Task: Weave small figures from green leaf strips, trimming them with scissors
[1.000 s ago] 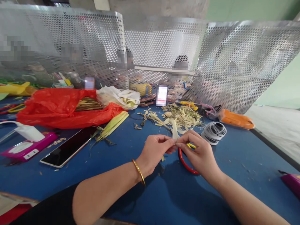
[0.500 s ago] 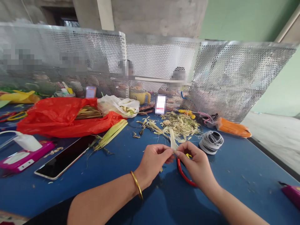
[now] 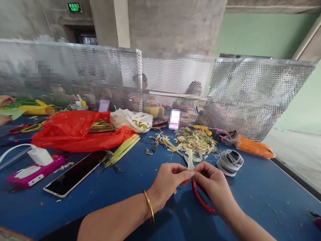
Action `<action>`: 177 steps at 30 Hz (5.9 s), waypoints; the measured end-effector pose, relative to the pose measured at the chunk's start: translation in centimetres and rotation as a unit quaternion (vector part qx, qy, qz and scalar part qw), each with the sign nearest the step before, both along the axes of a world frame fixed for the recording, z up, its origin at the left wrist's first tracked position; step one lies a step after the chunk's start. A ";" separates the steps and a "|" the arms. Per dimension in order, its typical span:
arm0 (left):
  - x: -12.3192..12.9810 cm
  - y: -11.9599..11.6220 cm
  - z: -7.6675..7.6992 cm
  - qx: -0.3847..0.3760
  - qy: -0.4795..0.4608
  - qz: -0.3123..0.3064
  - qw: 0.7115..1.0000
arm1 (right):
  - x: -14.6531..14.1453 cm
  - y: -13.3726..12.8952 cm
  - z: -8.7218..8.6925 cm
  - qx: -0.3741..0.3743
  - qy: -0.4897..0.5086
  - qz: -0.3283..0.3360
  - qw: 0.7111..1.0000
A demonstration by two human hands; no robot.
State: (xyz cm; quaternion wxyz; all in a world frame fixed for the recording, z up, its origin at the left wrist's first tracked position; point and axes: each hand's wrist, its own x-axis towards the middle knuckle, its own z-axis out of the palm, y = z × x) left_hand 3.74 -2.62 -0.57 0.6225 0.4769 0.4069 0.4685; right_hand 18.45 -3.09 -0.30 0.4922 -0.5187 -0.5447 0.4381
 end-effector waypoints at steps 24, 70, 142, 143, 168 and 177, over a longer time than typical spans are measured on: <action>-0.3 0.0 0.0 -0.083 -0.053 -0.032 0.995 | 1.0 -0.4 0.3 0.469 -0.393 -0.009 0.791; 0.0 0.3 -0.5 -0.112 -0.093 0.026 0.989 | 0.7 0.1 -0.8 0.331 -0.279 -0.002 0.901; 0.0 0.1 -0.7 0.062 0.022 0.037 0.997 | 0.3 -0.1 -0.3 0.159 -0.126 0.009 0.979; 0.0 0.2 -0.8 0.064 0.028 0.036 0.997 | 0.3 -0.1 -0.3 0.153 -0.120 0.009 0.981; 0.0 0.4 -0.5 -0.066 -0.094 0.010 0.993 | 1.0 0.0 -0.4 0.392 -0.336 0.022 0.856; 0.0 0.3 -0.3 0.022 -0.026 0.041 0.999 | 0.5 -0.1 -0.5 0.208 -0.173 0.029 0.962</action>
